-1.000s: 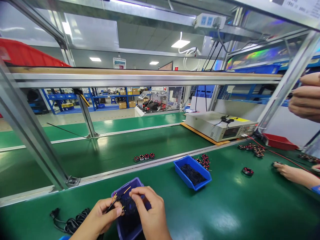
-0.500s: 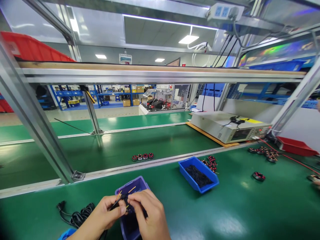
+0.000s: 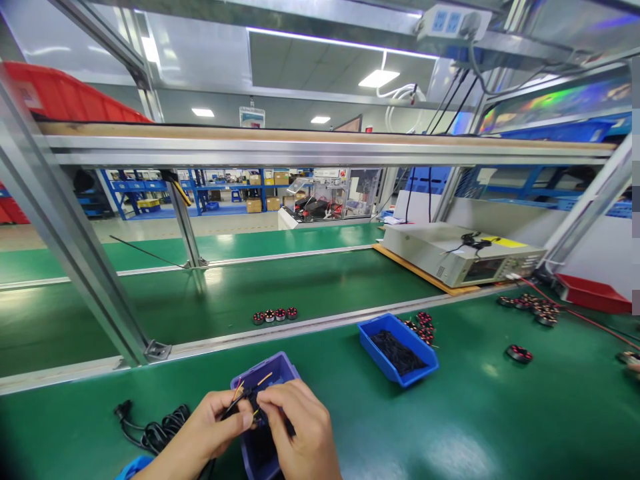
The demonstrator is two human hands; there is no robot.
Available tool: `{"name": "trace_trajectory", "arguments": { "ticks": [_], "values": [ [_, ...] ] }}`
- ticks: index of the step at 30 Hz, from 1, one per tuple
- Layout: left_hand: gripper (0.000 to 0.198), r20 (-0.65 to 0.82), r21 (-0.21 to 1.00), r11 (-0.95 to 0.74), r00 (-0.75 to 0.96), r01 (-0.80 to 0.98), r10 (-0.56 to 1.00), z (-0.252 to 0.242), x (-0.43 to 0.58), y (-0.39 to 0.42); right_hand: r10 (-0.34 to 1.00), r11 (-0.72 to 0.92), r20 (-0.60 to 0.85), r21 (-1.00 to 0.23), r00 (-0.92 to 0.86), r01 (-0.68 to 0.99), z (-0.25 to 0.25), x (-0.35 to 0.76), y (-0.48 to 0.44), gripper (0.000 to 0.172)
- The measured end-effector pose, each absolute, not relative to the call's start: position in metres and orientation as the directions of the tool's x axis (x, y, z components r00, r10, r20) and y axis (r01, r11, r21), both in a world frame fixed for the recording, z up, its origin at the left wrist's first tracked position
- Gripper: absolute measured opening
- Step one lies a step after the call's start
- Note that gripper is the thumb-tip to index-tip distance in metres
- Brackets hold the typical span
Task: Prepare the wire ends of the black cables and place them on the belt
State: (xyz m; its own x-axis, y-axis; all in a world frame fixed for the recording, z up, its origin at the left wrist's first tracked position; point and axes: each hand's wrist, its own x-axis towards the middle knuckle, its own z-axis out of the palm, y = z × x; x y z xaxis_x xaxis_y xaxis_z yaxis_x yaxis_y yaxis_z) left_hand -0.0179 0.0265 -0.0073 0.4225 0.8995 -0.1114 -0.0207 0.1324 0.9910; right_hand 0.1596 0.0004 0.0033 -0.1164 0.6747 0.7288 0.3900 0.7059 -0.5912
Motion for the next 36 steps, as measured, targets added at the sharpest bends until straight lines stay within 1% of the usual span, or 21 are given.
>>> {"name": "trace_trajectory", "arguments": {
  "ticks": [5,8,10,12,16,18,20,23,25,27,28,29,30,31,32,33,34,35,36],
  "values": [
    [0.053,-0.107,0.989,0.14,0.425,-0.046,0.899,-0.008,-0.017,0.026,0.668,0.719,0.718,-0.554,-0.195,0.419,0.003,0.159,0.001,0.019],
    [0.052,-0.148,0.983,0.179,0.414,-0.038,0.898,-0.006,-0.017,0.025,0.648,0.741,0.72,-0.519,-0.249,0.426,0.005,0.162,0.001,0.021],
    [0.051,-0.139,0.982,0.177,0.398,-0.059,0.907,-0.004,-0.018,0.024,0.642,0.75,0.713,-0.509,-0.281,0.422,0.007,0.163,0.002,0.022],
    [0.05,-0.114,0.984,0.158,0.396,-0.079,0.911,-0.003,-0.02,0.024,0.66,0.737,0.696,-0.526,-0.283,0.424,0.007,0.163,0.003,0.024],
    [0.04,-0.077,0.988,0.125,0.424,-0.087,0.902,-0.003,-0.023,0.023,0.74,0.663,0.618,-0.606,-0.265,0.439,0.005,0.16,0.004,0.026],
    [0.04,-0.036,0.991,0.089,0.434,-0.101,0.9,-0.004,-0.022,0.022,0.761,0.645,0.577,-0.631,-0.296,0.431,0.004,0.159,0.005,0.026],
    [0.044,-0.018,0.992,0.072,0.446,-0.106,0.895,-0.004,-0.02,0.022,0.775,0.632,0.542,-0.652,-0.327,0.418,0.007,0.159,0.004,0.028],
    [0.046,-0.059,0.997,0.078,0.49,-0.018,0.869,-0.001,-0.019,0.021,0.794,0.606,0.496,-0.691,-0.351,0.394,0.016,0.164,0.002,0.027],
    [0.04,-0.056,0.997,0.018,0.507,0.081,0.86,0.005,-0.022,0.02,0.799,0.588,0.454,-0.727,-0.393,0.354,0.024,0.17,-0.001,0.022],
    [0.03,-0.031,0.977,-0.076,0.486,0.199,0.873,0.014,-0.027,0.02,0.775,0.563,0.378,-0.776,-0.507,0.283,0.031,0.177,-0.004,0.015],
    [0.025,-0.016,0.959,-0.121,0.477,0.255,0.879,0.018,-0.031,0.02,0.754,0.546,0.336,-0.798,-0.564,0.255,0.032,0.18,-0.005,0.016],
    [0.021,-0.005,0.941,-0.158,0.478,0.3,0.878,0.023,-0.034,0.021,0.746,0.528,0.294,-0.809,-0.598,0.26,0.033,0.182,-0.005,0.023],
    [0.018,-0.004,0.927,-0.181,0.492,0.328,0.871,0.027,-0.038,0.021,0.759,0.521,0.254,-0.79,-0.6,0.324,0.032,0.183,-0.004,0.031],
    [0.018,-0.016,0.925,-0.183,0.512,0.335,0.859,0.029,-0.041,0.022,0.793,0.517,0.223,-0.738,-0.566,0.434,0.03,0.183,-0.002,0.037],
    [0.019,-0.039,0.932,-0.162,0.533,0.325,0.845,0.03,-0.043,0.023,0.835,0.506,0.208,-0.655,-0.51,0.561,0.026,0.181,0.002,0.038],
    [0.02,-0.068,0.946,-0.121,0.551,0.301,0.832,0.029,-0.044,0.024,0.867,0.485,0.207,-0.557,-0.453,0.675,0.021,0.178,0.006,0.034],
    [0.023,-0.098,0.963,-0.065,0.562,0.263,0.821,0.027,-0.044,0.025,0.884,0.466,0.208,-0.461,-0.419,0.755,0.016,0.174,0.01,0.024],
    [0.026,-0.124,0.977,0.0,0.569,0.213,0.813,0.023,-0.043,0.026,0.887,0.462,0.206,-0.39,-0.413,0.797,0.011,0.169,0.015,0.012],
    [0.03,-0.139,0.986,0.058,0.572,0.158,0.809,0.019,-0.041,0.027,0.881,0.474,0.2,-0.343,-0.429,0.811,0.005,0.164,0.019,0.008]
  ]
}}
